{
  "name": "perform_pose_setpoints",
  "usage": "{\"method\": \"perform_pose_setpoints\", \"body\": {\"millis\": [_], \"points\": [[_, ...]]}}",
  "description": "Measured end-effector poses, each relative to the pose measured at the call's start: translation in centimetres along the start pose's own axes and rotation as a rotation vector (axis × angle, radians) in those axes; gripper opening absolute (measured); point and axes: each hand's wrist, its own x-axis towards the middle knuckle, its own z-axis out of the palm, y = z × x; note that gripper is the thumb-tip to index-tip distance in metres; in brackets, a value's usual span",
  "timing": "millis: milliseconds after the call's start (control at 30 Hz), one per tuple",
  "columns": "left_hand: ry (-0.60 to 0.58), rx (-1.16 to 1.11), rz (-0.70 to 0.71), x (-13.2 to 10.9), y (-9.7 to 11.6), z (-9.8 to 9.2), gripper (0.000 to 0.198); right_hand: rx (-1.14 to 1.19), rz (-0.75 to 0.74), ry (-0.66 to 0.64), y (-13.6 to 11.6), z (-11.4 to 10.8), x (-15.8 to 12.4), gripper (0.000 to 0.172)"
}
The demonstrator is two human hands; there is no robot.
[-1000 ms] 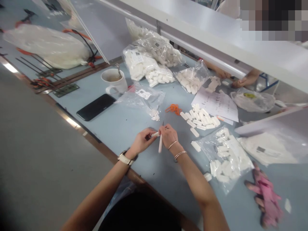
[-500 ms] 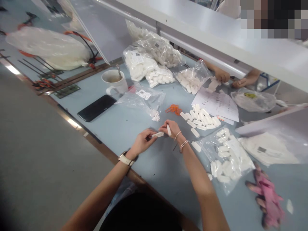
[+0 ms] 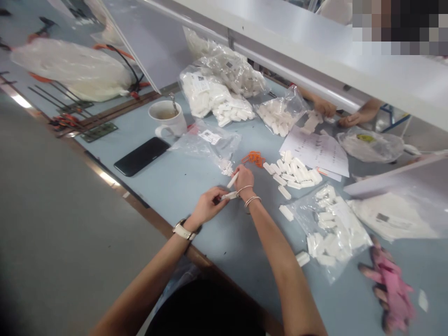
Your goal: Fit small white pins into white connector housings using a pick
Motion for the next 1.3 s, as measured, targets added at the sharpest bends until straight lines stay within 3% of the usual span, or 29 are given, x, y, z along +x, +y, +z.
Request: {"method": "perform_pose_setpoints", "body": {"millis": [133,333,500,733,900,1167,1300], "points": [[0.004,0.003,-0.01,0.0,0.1,0.0,0.01,0.175,0.049,0.043,0.6,-1.0,-0.8,0.022],[0.002,-0.006,-0.018,-0.1,-0.2,0.3,0.013,0.387,-0.029,-0.044,1.4,-3.5,-4.6,0.026],[0.0,-0.028,-0.018,-0.1,-0.2,0.3,0.013,0.258,-0.149,-0.061,1.1,-3.9,-6.4,0.023],[0.01,-0.018,-0.013,0.0,0.0,0.2,0.012,0.066,-0.279,-0.079,1.0,-3.5,-6.6,0.013],[0.007,-0.016,-0.012,0.0,0.0,0.2,0.013,-0.151,-0.309,-0.102,0.9,-3.5,-6.9,0.016],[0.007,-0.016,-0.014,0.0,0.3,0.1,0.012,-0.209,-0.38,-0.102,1.3,-3.2,-8.8,0.018],[0.009,-0.015,-0.011,0.0,0.2,0.2,0.01,-0.143,-0.336,-0.122,1.3,-3.8,-8.1,0.014]]}}
